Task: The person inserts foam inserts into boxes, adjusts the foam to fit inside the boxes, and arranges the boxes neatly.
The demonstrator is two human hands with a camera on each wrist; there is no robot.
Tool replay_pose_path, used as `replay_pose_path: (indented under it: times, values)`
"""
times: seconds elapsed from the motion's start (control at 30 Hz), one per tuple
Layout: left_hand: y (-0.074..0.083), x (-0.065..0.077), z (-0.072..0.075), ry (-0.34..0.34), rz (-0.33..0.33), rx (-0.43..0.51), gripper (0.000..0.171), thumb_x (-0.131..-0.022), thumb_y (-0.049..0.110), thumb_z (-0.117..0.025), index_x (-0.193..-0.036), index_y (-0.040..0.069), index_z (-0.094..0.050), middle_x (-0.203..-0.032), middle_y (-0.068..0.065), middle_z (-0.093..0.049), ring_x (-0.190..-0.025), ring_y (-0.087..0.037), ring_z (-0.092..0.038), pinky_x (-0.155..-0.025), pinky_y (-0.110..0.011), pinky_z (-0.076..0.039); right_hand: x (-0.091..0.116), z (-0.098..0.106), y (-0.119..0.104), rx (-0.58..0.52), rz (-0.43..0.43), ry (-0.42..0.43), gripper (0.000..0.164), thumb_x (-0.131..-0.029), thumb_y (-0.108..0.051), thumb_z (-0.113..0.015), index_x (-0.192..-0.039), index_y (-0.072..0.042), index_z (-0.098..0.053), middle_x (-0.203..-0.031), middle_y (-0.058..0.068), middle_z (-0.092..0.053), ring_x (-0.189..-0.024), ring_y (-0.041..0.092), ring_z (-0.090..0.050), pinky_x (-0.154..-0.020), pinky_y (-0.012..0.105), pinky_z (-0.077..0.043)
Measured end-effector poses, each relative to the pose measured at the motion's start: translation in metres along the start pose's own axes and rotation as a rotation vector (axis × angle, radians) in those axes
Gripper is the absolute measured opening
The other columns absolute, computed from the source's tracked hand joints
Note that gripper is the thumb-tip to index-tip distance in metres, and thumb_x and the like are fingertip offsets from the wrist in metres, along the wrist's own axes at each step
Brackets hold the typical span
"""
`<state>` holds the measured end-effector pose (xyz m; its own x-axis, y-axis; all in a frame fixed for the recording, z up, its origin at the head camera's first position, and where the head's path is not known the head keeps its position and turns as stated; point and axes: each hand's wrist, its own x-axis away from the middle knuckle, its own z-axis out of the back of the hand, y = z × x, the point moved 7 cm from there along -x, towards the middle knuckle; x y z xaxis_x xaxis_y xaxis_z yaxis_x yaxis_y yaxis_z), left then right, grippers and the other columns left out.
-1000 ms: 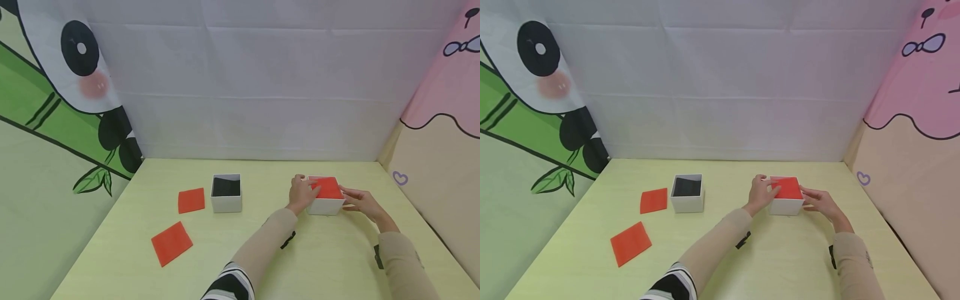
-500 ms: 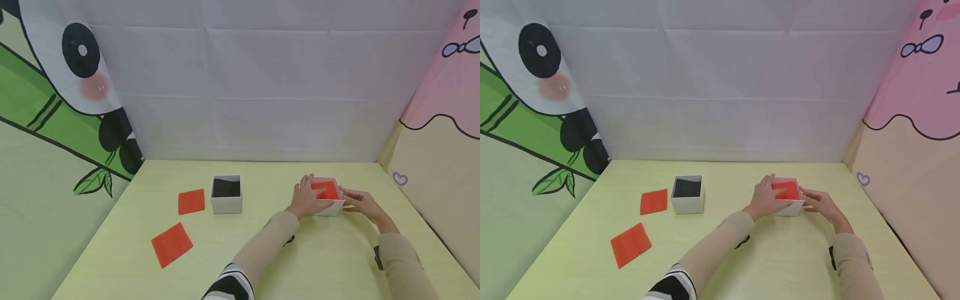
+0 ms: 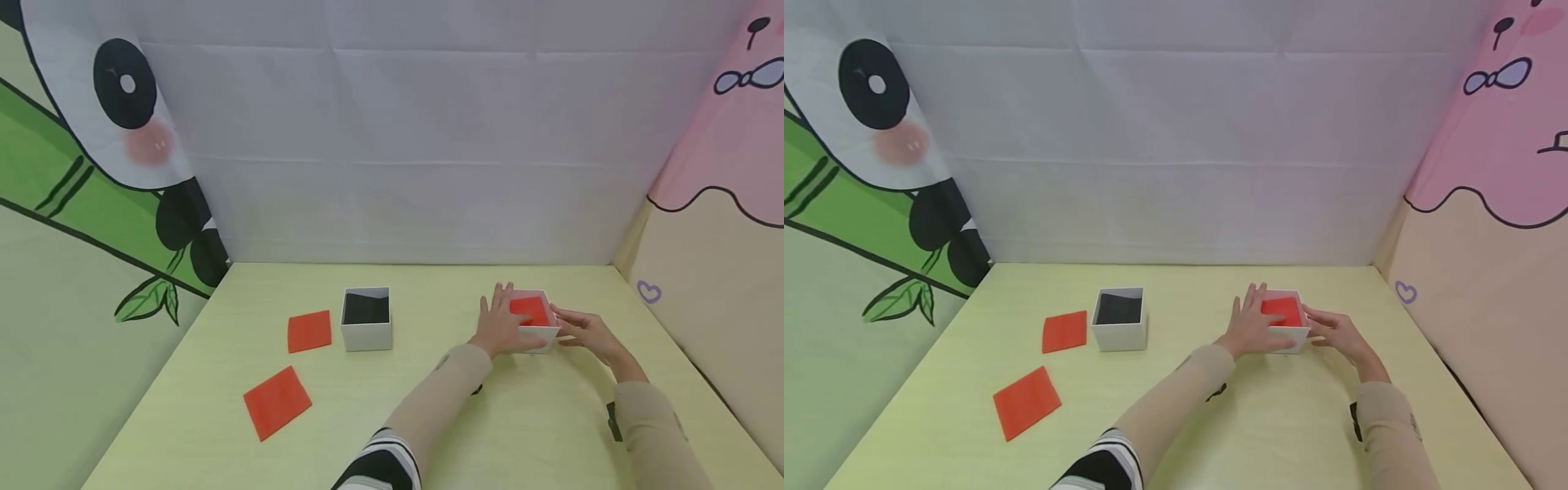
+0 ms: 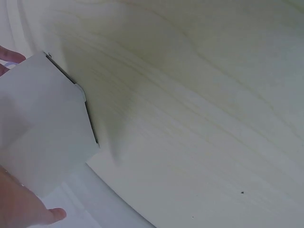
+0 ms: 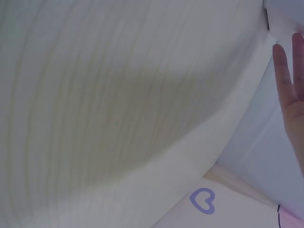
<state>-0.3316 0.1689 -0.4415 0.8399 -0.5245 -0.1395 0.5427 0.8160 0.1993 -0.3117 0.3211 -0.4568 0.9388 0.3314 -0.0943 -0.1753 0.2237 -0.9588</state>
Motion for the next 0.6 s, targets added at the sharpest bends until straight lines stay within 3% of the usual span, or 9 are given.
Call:
replay_pose_path:
  times: [0.1,0.23,0.33,0.47,0.53,0.6]
  values:
    - [0.0023,-0.0015,0.0011,-0.011,-0.009,-0.066,0.056,-0.073,0.068,-0.048,-0.122,0.042,-0.052,-0.148,-0.002,-0.009,-0.133,-0.023,-0.002,-0.102,-0.046,-0.016,0.0,-0.0011,-0.0034,-0.017,0.024,-0.025,0.039,-0.092,-0.019,-0.051,-0.13,-0.014,-0.047,-0.108,-0.007,-0.059,-0.081,0.012,-0.062,-0.069,0.035,-0.05]
    - [0.0055,-0.0045,0.0031,-0.033,-0.01,-0.146,0.054,-0.074,0.069,-0.045,-0.121,0.044,-0.052,-0.148,-0.003,-0.007,-0.133,-0.026,-0.001,-0.101,-0.049,-0.016,0.0002,0.0001,-0.0008,0.014,-0.032,0.026,0.042,-0.091,-0.018,-0.052,-0.13,-0.005,-0.043,-0.108,-0.005,-0.059,-0.081,0.012,-0.062,-0.071,0.037,-0.049]
    - [0.0077,-0.0063,0.0032,-0.061,-0.003,-0.173,0.053,-0.074,0.07,-0.045,-0.121,0.045,-0.052,-0.149,-0.002,-0.005,-0.134,-0.027,0.001,-0.101,-0.049,-0.015,0.0,0.0006,0.0001,0.046,-0.078,0.054,0.045,-0.092,-0.016,-0.05,-0.13,0.004,-0.036,-0.113,0.008,-0.058,-0.081,0.013,-0.062,-0.073,0.04,-0.049]
    - [0.0098,-0.0076,0.0034,-0.074,0.01,-0.173,0.052,-0.073,0.069,-0.048,-0.119,0.046,-0.054,-0.149,-0.001,-0.006,-0.134,-0.026,0.0,-0.101,-0.049,-0.014,0.0003,0.0007,-0.0015,0.065,-0.108,0.058,0.046,-0.093,-0.015,-0.049,-0.13,0.006,-0.032,-0.119,0.026,-0.05,-0.081,0.013,-0.061,-0.074,0.042,-0.048]
    - [0.0099,-0.0077,0.0033,-0.077,0.015,-0.162,0.051,-0.072,0.069,-0.049,-0.118,0.046,-0.055,-0.149,-0.001,-0.006,-0.134,-0.025,0.0,-0.101,-0.049,-0.014,0.0008,0.0016,-0.0012,0.061,-0.114,0.059,0.046,-0.092,-0.015,-0.049,-0.13,0.006,-0.032,-0.118,0.025,-0.051,-0.081,0.015,-0.061,-0.074,0.042,-0.048]
    - [0.0098,-0.0077,0.003,-0.082,0.017,-0.15,0.05,-0.073,0.068,-0.049,-0.117,0.045,-0.056,-0.149,-0.001,-0.006,-0.134,-0.025,0.0,-0.102,-0.048,-0.013,0.0015,0.0025,0.0003,0.05,-0.118,0.059,0.046,-0.092,-0.015,-0.05,-0.13,0.005,-0.033,-0.114,0.017,-0.057,-0.082,0.015,-0.061,-0.074,0.042,-0.048]
